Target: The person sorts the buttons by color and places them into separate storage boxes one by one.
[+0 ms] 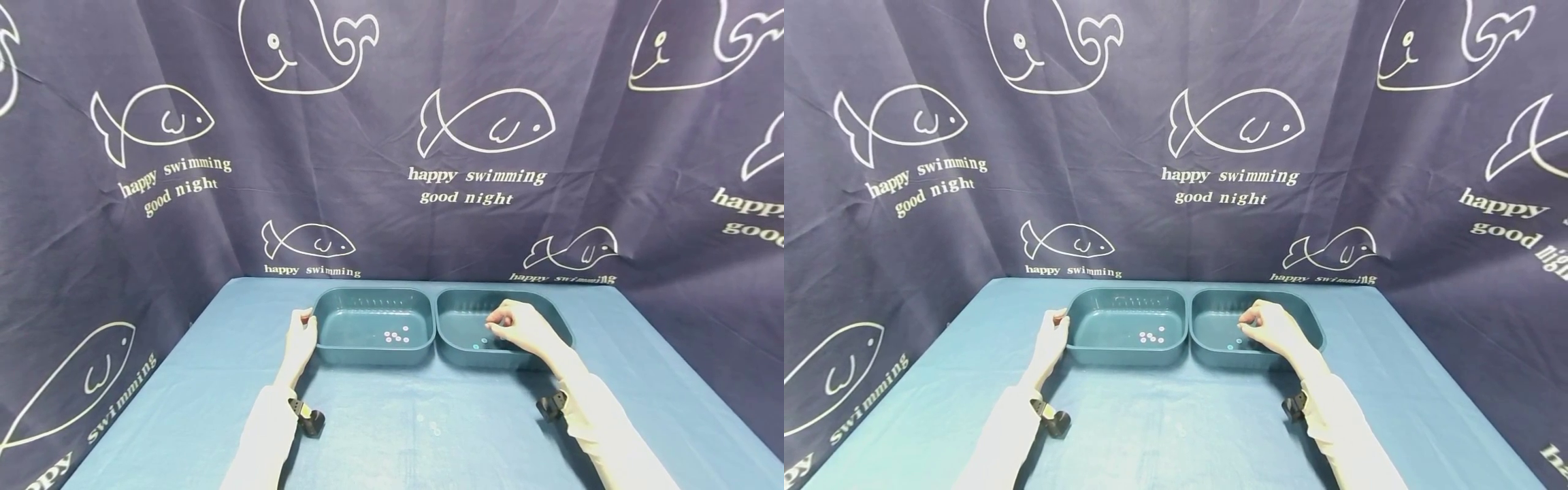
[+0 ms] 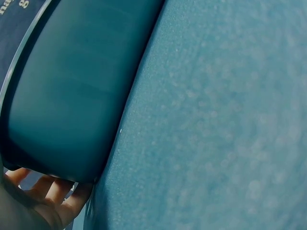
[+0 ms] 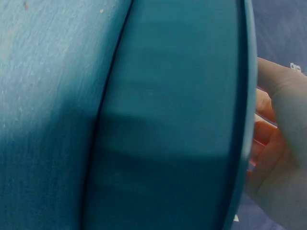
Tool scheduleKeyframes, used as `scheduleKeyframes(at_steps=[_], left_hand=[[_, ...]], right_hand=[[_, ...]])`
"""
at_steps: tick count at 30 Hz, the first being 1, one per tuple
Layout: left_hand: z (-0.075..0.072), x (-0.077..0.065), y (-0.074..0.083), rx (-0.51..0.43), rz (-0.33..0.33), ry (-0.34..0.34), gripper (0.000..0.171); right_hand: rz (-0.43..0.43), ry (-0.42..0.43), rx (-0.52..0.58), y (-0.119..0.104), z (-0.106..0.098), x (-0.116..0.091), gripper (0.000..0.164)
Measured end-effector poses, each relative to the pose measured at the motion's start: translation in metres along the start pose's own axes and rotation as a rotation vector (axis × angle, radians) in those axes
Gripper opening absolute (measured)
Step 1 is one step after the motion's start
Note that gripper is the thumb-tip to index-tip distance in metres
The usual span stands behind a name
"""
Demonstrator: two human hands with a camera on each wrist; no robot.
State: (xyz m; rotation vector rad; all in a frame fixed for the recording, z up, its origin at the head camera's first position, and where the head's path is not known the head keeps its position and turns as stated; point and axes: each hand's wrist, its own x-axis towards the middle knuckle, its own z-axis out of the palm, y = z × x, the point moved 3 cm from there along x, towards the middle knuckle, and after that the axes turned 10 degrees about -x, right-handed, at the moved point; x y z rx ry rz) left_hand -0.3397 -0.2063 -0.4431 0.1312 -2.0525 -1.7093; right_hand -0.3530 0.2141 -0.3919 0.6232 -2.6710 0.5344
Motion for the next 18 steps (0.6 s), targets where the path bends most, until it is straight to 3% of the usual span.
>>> scheduleKeyframes(at_steps=[11, 18], left_hand=[[0.0, 0.0, -0.001, -0.015, -0.004, -0.006, 0.025], [0.0, 0.001, -0.001, 0.005, -0.001, -0.003, 0.025]], right_hand=[[-0.115, 0.061, 0.066, -0.033, -0.012, -0.01, 0.009], [-0.155, 0.054, 0.132, -0.058, -0.014, -0.023, 0.012]])
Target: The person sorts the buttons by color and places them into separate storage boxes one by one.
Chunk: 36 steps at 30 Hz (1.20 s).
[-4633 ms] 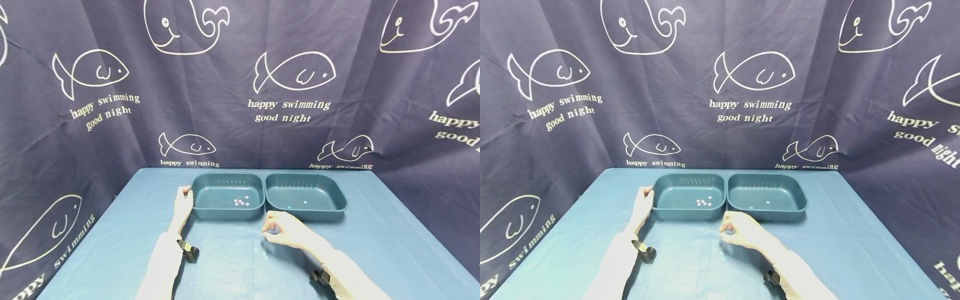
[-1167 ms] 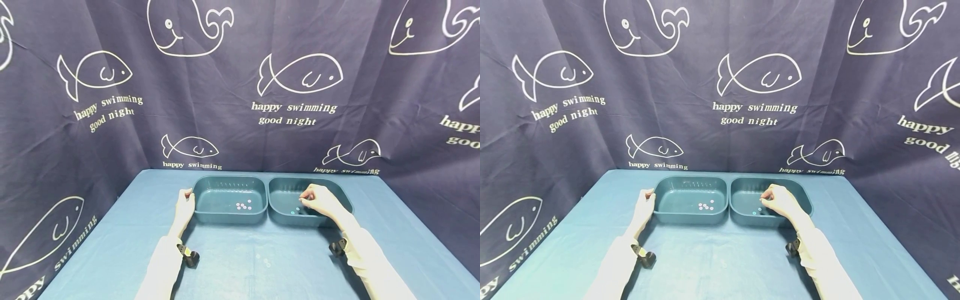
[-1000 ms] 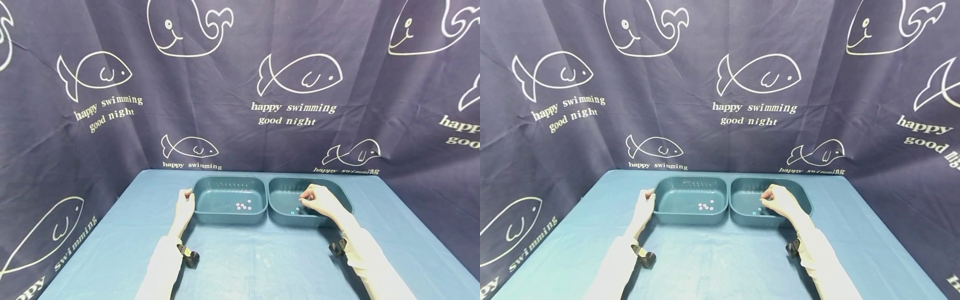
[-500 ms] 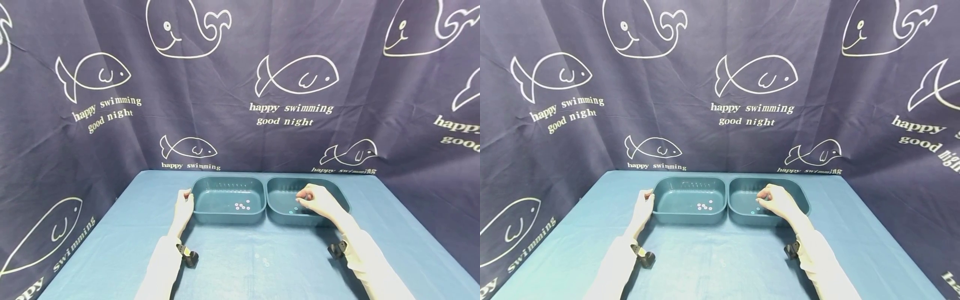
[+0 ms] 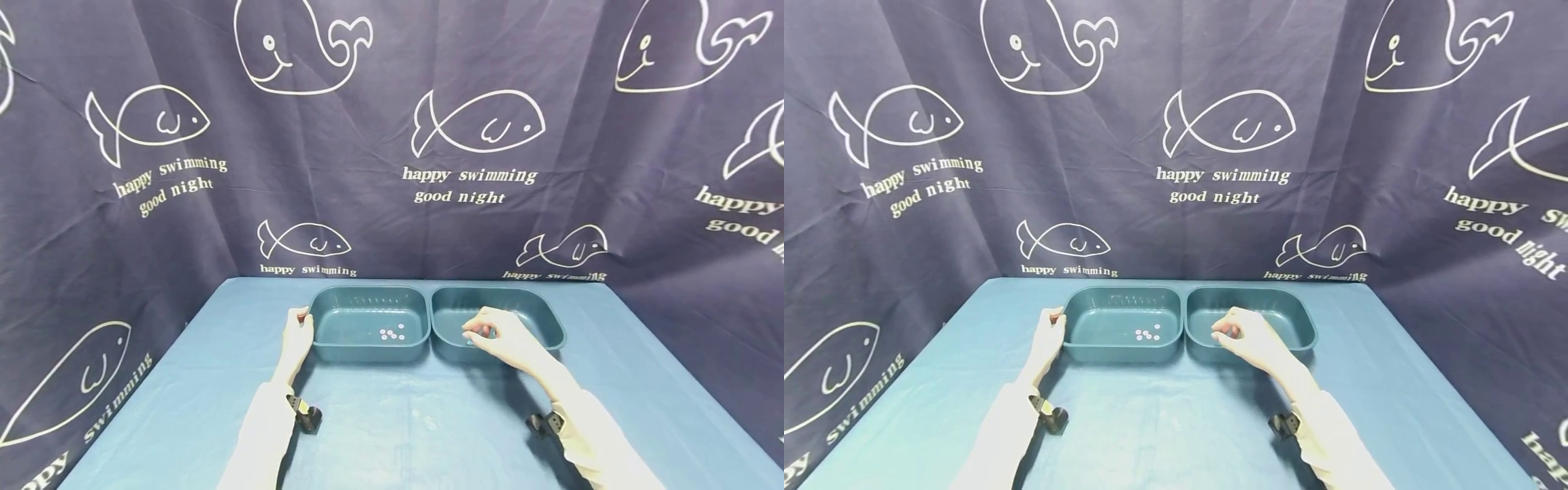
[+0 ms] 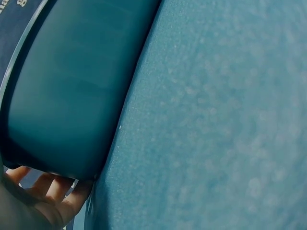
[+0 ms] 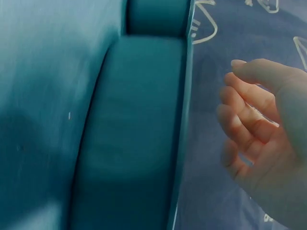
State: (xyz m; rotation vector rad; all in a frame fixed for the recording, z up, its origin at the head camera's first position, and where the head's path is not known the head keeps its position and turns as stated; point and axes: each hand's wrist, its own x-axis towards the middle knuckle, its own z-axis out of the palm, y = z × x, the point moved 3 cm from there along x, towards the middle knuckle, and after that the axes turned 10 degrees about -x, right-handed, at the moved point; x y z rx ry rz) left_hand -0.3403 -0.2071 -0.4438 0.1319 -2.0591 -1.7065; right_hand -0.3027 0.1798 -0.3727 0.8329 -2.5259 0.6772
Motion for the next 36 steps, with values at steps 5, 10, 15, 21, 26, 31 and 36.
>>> scheduleKeyframes(at_steps=[5, 10, 15, 21, 26, 31, 36], left_hand=[[0.001, -0.001, 0.0, 0.013, -0.006, -0.005, 0.025], [0.002, -0.001, -0.001, 0.014, -0.009, -0.005, 0.025], [0.002, 0.0, -0.002, 0.018, -0.035, -0.001, 0.025], [0.002, 0.001, -0.002, 0.016, -0.049, -0.008, 0.026], [0.002, 0.002, -0.002, 0.008, -0.046, -0.007, 0.026], [0.003, 0.002, -0.001, 0.017, -0.042, -0.007, 0.026], [0.002, 0.0, -0.001, 0.013, -0.026, 0.001, 0.027]], right_hand=[[-0.051, -0.003, 0.073, -0.017, 0.003, -0.005, 0.012], [-0.102, 0.002, 0.147, -0.031, 0.007, -0.01, 0.013], [-0.127, -0.026, 0.169, -0.041, 0.015, -0.015, 0.014], [-0.186, -0.081, 0.11, -0.051, 0.027, -0.018, 0.013], [-0.213, -0.144, 0.106, -0.059, 0.039, -0.019, 0.01], [-0.223, -0.185, 0.14, -0.063, 0.052, -0.023, 0.01], [-0.248, -0.192, 0.163, -0.067, 0.059, -0.024, 0.009]])
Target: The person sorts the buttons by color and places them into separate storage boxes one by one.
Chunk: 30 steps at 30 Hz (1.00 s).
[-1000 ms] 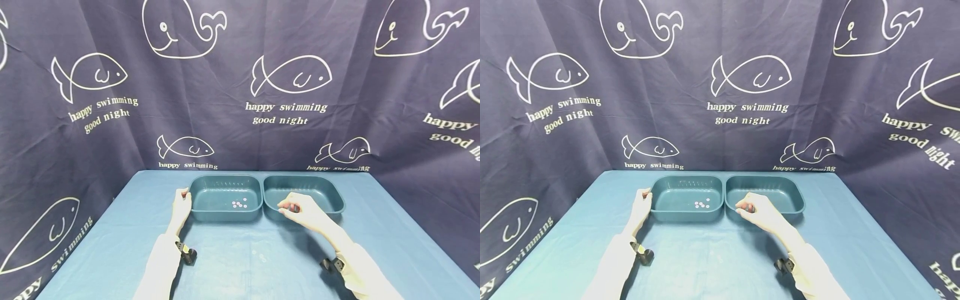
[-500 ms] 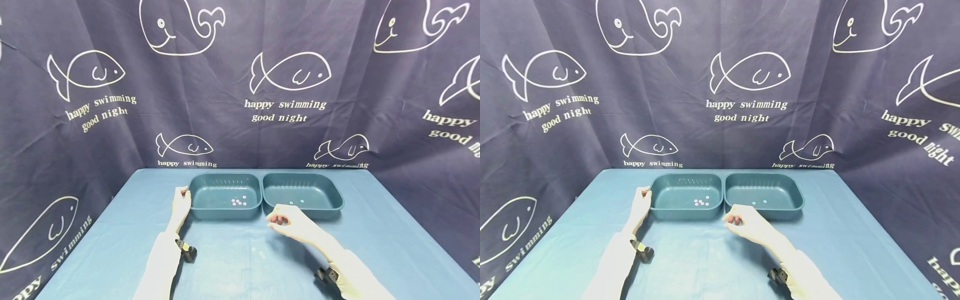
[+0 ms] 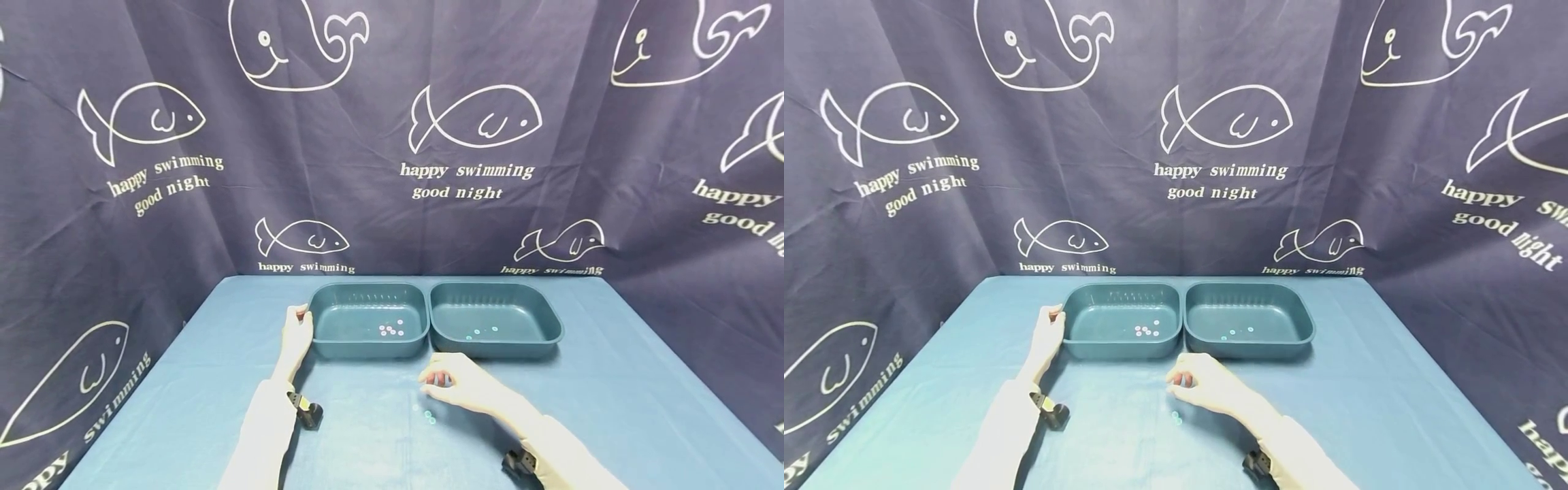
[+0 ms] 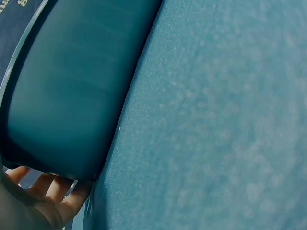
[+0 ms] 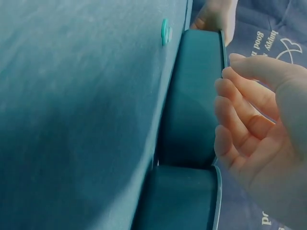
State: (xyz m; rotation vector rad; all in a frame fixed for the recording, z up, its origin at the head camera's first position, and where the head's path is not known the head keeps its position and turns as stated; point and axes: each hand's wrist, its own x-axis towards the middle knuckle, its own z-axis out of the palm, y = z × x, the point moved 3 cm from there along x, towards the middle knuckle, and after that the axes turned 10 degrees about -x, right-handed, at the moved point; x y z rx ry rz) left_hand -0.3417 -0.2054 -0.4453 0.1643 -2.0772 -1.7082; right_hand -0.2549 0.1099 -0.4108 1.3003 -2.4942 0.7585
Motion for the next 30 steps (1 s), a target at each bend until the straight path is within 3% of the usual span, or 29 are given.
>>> scheduleKeyframes(at_steps=[12, 17, 30], left_hand=[[-0.001, -0.005, -0.002, -0.024, -0.005, -0.005, 0.027], [-0.001, -0.003, -0.003, -0.021, -0.014, -0.008, 0.027], [-0.001, -0.001, 0.0, -0.009, 0.01, -0.01, 0.026]], right_hand=[[0.038, -0.052, 0.022, -0.001, 0.011, 0.002, 0.01], [0.064, -0.095, -0.02, 0.003, 0.015, 0.002, 0.01], [-0.006, -0.193, -0.103, -0.002, 0.02, 0.007, 0.006]])
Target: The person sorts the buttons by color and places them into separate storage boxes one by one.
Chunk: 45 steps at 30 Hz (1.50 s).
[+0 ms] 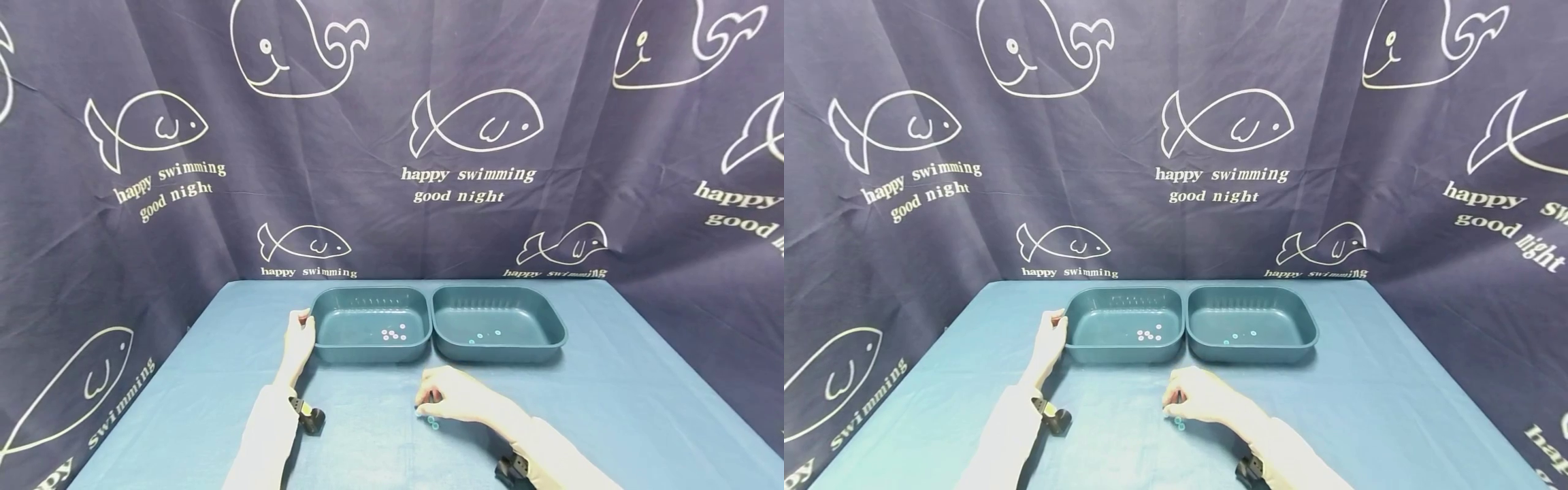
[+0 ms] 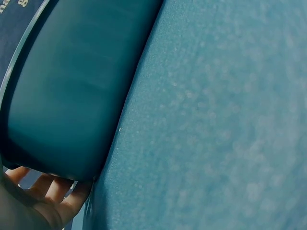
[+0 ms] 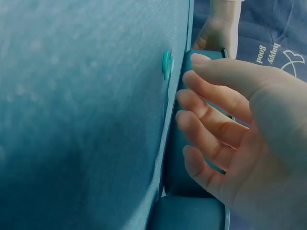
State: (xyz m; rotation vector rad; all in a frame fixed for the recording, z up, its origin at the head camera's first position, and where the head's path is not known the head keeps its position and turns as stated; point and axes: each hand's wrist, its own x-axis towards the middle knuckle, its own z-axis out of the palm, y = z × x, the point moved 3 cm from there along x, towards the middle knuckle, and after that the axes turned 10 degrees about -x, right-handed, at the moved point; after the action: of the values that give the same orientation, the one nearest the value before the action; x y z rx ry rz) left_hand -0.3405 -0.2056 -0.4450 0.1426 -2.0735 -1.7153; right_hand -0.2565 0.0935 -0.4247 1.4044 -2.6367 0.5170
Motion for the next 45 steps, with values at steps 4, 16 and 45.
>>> scheduleKeyframes(at_steps=[4, 16, 45], left_hand=[[0.0, 0.001, 0.001, -0.005, 0.006, 0.001, 0.026], [0.001, -0.001, 0.0, -0.016, 0.002, 0.006, 0.026], [0.001, 0.0, -0.001, -0.007, -0.018, 0.003, 0.025]], right_hand=[[0.01, -0.041, -0.008, -0.002, 0.0, 0.001, 0.004], [0.022, -0.068, -0.111, -0.007, 0.003, 0.003, 0.003], [0.028, 0.032, -0.054, -0.009, -0.01, 0.005, 0.004]])
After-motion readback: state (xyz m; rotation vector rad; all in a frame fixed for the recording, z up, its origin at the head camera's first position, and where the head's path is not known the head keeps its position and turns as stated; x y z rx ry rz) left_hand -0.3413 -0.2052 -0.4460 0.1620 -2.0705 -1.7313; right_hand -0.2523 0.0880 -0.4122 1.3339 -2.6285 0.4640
